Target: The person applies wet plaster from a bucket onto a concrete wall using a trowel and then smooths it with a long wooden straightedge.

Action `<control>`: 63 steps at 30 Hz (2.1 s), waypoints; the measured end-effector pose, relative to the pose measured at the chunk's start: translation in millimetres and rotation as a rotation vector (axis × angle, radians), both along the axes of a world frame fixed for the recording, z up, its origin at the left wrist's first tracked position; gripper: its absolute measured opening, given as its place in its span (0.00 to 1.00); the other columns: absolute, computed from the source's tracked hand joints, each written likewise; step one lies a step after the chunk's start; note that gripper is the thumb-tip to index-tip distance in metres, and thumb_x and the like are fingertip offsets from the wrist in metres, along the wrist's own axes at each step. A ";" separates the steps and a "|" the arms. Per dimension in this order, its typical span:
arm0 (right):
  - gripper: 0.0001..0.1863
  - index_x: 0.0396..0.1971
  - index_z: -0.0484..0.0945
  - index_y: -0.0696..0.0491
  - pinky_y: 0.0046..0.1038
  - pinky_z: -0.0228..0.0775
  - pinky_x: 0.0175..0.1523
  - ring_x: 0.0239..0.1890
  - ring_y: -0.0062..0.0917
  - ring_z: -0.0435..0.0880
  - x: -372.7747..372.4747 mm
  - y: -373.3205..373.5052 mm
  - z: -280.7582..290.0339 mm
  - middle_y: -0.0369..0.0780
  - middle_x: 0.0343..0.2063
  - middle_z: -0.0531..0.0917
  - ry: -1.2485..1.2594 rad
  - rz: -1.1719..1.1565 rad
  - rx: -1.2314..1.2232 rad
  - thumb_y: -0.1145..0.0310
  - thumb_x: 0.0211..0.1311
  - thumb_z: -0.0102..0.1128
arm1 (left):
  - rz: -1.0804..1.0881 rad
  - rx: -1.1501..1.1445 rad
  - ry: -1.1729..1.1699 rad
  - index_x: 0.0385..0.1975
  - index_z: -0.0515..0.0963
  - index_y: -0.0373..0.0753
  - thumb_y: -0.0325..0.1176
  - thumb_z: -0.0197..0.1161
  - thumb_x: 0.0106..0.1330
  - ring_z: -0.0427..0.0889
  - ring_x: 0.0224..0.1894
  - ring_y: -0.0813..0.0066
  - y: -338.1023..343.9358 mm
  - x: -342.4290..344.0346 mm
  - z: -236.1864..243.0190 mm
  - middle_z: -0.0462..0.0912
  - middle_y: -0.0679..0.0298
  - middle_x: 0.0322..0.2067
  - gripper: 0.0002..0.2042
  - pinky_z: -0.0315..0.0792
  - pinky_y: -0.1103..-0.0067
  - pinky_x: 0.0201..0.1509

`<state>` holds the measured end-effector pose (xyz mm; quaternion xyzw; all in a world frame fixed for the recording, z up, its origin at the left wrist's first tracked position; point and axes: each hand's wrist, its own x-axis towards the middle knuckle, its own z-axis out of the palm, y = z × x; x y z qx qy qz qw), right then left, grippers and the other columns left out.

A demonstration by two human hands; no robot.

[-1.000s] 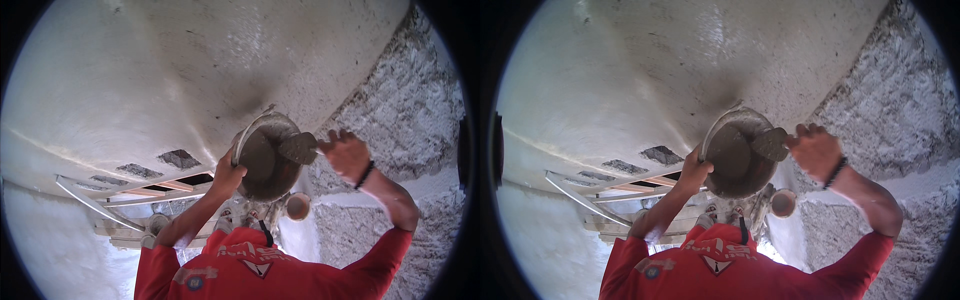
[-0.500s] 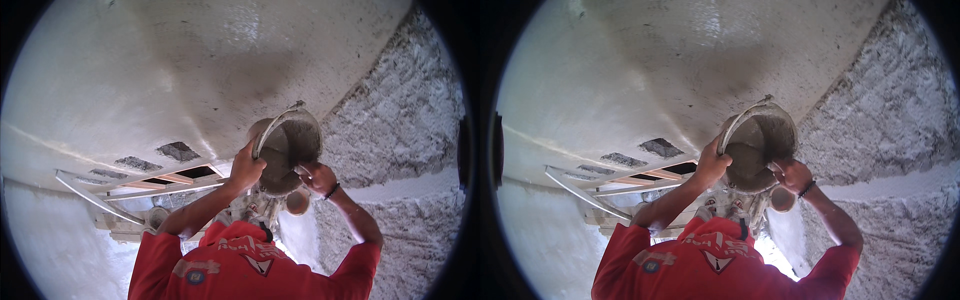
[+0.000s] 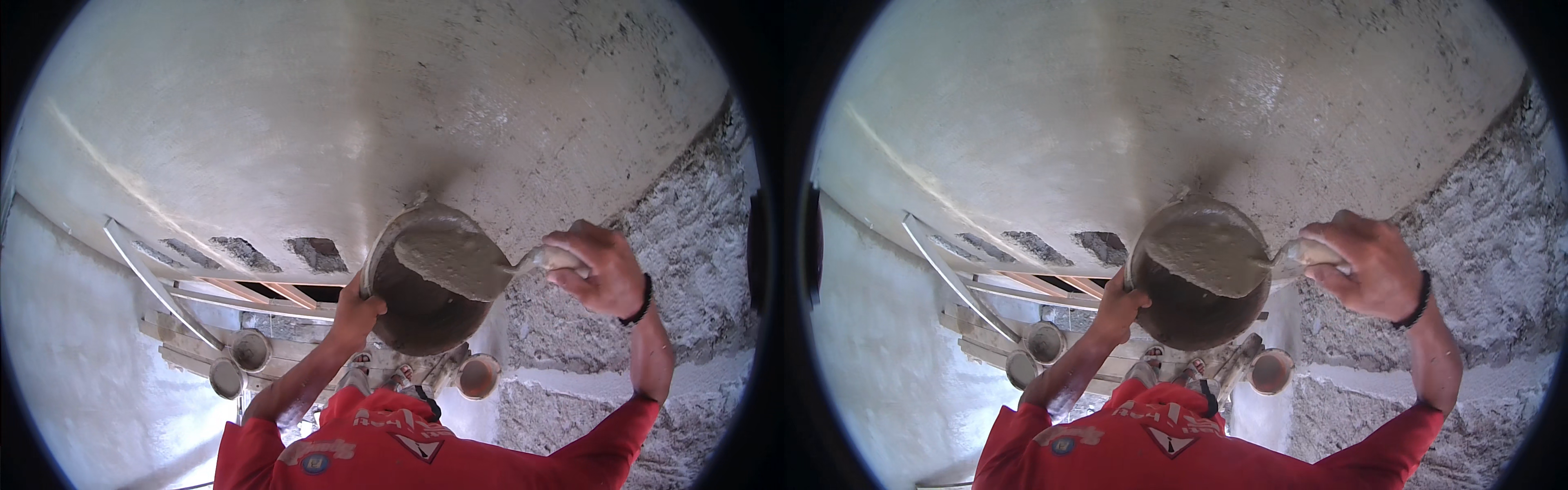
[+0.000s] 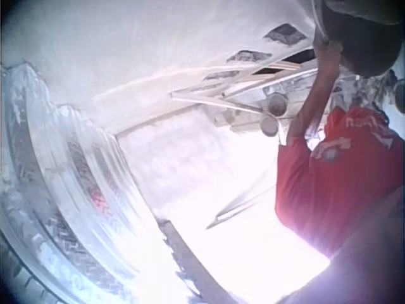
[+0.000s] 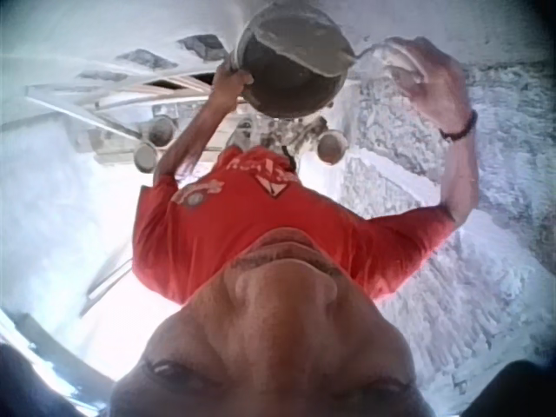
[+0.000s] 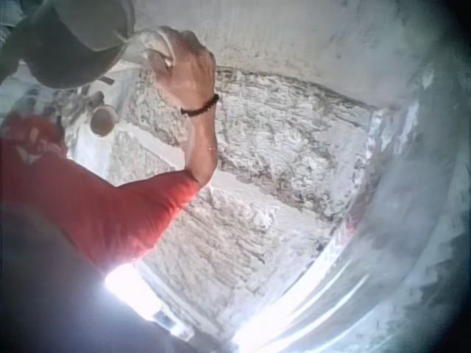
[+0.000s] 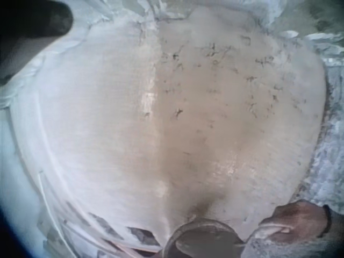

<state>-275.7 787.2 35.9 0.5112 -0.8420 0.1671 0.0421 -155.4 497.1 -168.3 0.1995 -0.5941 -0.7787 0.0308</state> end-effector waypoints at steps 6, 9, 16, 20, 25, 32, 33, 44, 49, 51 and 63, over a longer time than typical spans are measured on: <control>0.13 0.42 0.78 0.57 0.28 0.78 0.32 0.25 0.27 0.83 -77.1 -47.6 13.3 0.40 0.29 0.83 -0.229 0.078 0.134 0.68 0.58 0.60 | 0.053 0.066 0.010 0.50 0.70 0.31 0.19 0.51 0.42 0.74 0.38 0.77 -18.5 19.0 -13.1 0.77 0.63 0.38 0.28 0.69 0.81 0.42; 0.15 0.45 0.77 0.55 0.29 0.78 0.31 0.26 0.26 0.83 -112.7 -41.9 55.9 0.42 0.33 0.83 -0.018 0.111 -0.215 0.64 0.61 0.58 | 0.063 0.070 0.005 0.52 0.70 0.31 0.19 0.50 0.42 0.75 0.41 0.75 -17.0 19.6 -25.7 0.78 0.61 0.41 0.29 0.69 0.80 0.45; 0.13 0.43 0.77 0.52 0.23 0.75 0.27 0.23 0.22 0.79 -51.0 -6.8 51.3 0.40 0.30 0.82 0.030 -0.052 -0.030 0.66 0.59 0.57 | 0.054 0.037 0.017 0.53 0.69 0.32 0.19 0.50 0.41 0.74 0.44 0.74 -17.6 21.0 -42.3 0.77 0.60 0.42 0.31 0.69 0.80 0.48; 0.11 0.39 0.78 0.51 0.26 0.74 0.31 0.28 0.26 0.80 -14.7 -3.1 -43.0 0.41 0.29 0.78 0.017 -0.125 0.355 0.68 0.54 0.58 | -0.043 -0.066 0.052 0.54 0.68 0.32 0.21 0.51 0.42 0.76 0.45 0.71 0.3 5.3 -52.2 0.78 0.58 0.42 0.31 0.69 0.78 0.49; 0.09 0.32 0.80 0.51 0.31 0.74 0.36 0.32 0.32 0.79 12.1 -18.1 -146.3 0.44 0.29 0.76 0.417 -0.210 0.590 0.69 0.49 0.55 | -0.147 -0.546 0.047 0.61 0.63 0.37 0.25 0.55 0.46 0.79 0.47 0.53 29.5 -13.4 -47.9 0.79 0.46 0.42 0.34 0.71 0.69 0.51; 0.12 0.39 0.76 0.53 0.35 0.74 0.33 0.30 0.36 0.80 10.8 -1.4 -225.1 0.43 0.31 0.76 0.283 -0.222 0.505 0.68 0.55 0.54 | -0.168 -0.656 0.057 0.63 0.61 0.47 0.23 0.55 0.48 0.79 0.45 0.48 55.3 -18.4 -15.3 0.79 0.44 0.42 0.35 0.72 0.67 0.51; 0.13 0.41 0.76 0.52 0.36 0.75 0.34 0.31 0.37 0.80 10.0 3.8 -233.5 0.44 0.31 0.77 0.189 -0.239 0.453 0.68 0.55 0.55 | -0.178 -0.679 0.030 0.63 0.61 0.48 0.23 0.55 0.48 0.79 0.45 0.48 57.2 -17.8 -12.2 0.79 0.44 0.42 0.36 0.72 0.67 0.51; 0.20 0.46 0.75 0.49 0.38 0.76 0.33 0.30 0.38 0.80 28.3 -1.8 -256.5 0.43 0.30 0.77 -0.191 -0.174 -0.027 0.66 0.50 0.62 | 0.015 -0.172 0.011 0.53 0.69 0.32 0.20 0.51 0.44 0.75 0.34 0.77 25.8 2.1 -46.1 0.77 0.63 0.38 0.29 0.70 0.83 0.34; 0.20 0.45 0.75 0.51 0.36 0.75 0.32 0.28 0.36 0.80 12.4 -8.7 -184.9 0.42 0.29 0.76 -0.148 -0.061 0.024 0.68 0.49 0.63 | 0.142 0.013 -0.123 0.49 0.71 0.34 0.20 0.51 0.44 0.74 0.32 0.79 -3.7 26.9 -76.6 0.77 0.63 0.36 0.25 0.70 0.84 0.33; 0.19 0.44 0.75 0.53 0.35 0.75 0.32 0.27 0.36 0.80 4.0 -16.6 -150.0 0.42 0.28 0.76 -0.170 0.006 0.063 0.67 0.49 0.63 | 0.186 0.005 -0.133 0.48 0.71 0.33 0.20 0.51 0.44 0.74 0.30 0.79 -15.3 36.9 -94.5 0.77 0.64 0.34 0.25 0.70 0.83 0.31; 0.12 0.43 0.77 0.52 0.25 0.77 0.30 0.26 0.23 0.82 -109.7 -51.7 -120.4 0.40 0.30 0.83 -0.177 0.088 -0.054 0.64 0.64 0.54 | 0.239 0.002 -0.197 0.47 0.71 0.32 0.21 0.51 0.42 0.75 0.34 0.76 -52.3 50.3 -132.9 0.76 0.63 0.35 0.25 0.70 0.81 0.36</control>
